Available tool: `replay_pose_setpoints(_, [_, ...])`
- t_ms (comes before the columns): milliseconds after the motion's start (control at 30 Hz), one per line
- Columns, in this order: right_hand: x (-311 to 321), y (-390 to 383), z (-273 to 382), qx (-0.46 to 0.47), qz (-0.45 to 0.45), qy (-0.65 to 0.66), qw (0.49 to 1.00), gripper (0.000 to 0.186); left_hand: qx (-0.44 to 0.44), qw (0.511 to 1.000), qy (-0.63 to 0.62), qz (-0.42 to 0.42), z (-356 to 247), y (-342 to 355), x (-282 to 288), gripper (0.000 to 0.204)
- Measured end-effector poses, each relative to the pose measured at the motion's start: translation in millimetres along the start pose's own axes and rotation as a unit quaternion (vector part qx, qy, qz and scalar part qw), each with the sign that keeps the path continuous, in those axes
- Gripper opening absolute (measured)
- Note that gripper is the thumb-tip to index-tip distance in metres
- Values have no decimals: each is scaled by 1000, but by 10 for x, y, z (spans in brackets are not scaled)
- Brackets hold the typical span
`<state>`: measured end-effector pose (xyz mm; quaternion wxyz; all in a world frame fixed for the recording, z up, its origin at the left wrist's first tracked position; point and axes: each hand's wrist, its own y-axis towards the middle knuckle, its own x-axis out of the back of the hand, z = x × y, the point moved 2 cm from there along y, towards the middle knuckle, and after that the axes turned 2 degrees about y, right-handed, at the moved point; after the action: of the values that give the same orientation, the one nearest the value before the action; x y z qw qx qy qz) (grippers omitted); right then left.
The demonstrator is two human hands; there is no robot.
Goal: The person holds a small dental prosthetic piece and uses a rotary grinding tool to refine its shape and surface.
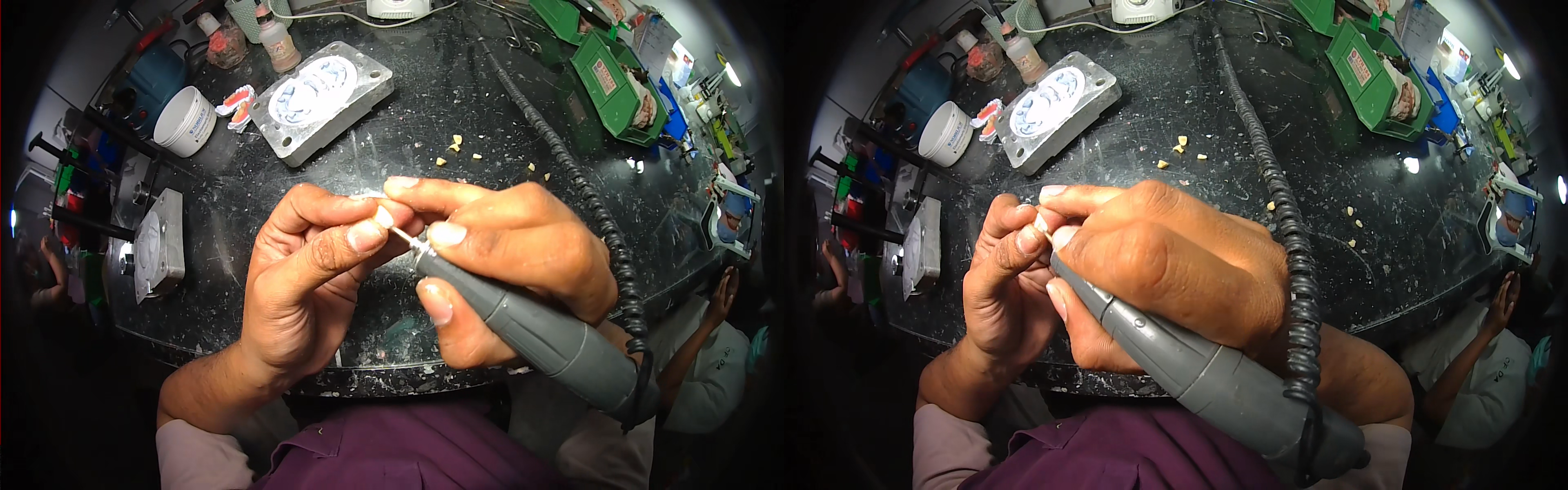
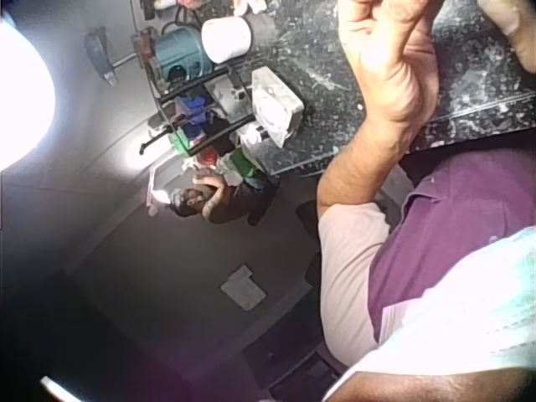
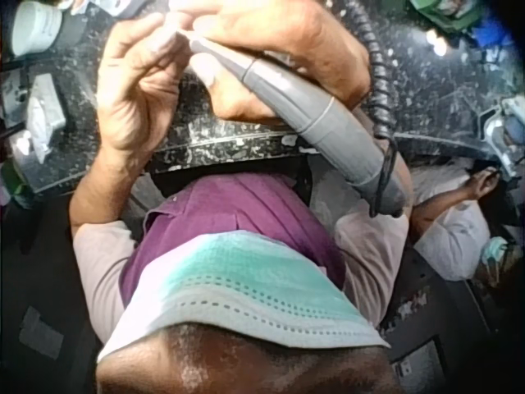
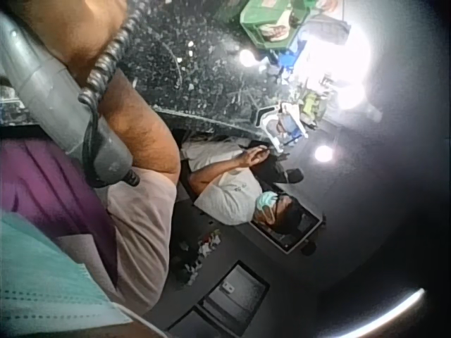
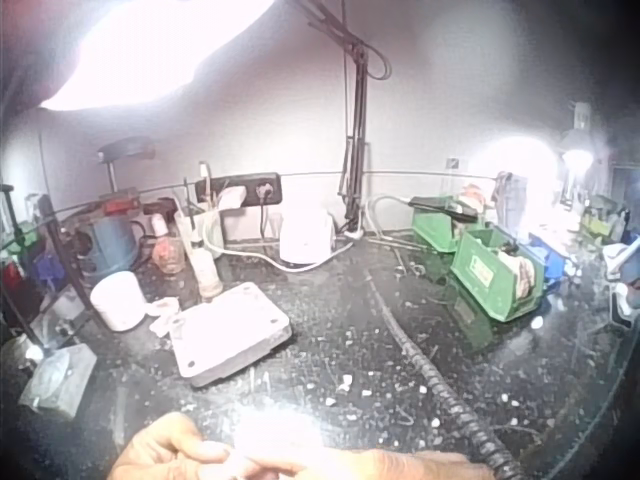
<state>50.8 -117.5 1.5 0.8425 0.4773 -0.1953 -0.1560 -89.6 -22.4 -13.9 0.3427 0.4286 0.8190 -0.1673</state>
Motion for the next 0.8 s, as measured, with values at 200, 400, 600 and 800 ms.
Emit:
replay_pose_setpoints(200, [-3,-7,-23,-6,6,2,1000,31,-3,1000,-4,10,11,0,19,15])
replay_pose_setpoints(400, [9,5,-3,2,12,-10,1000,31,9,1000,-9,5,9,7,5,15])
replay_pose_setpoints(600, [-6,-15,-48,24,-21,0,1000,28,4,1000,-9,-13,-15,7,24,20])
replay_pose_setpoints(800, [-22,-7,-42,17,-5,-28,999,29,-10,998,51,-41,-29,-19,-6,28])
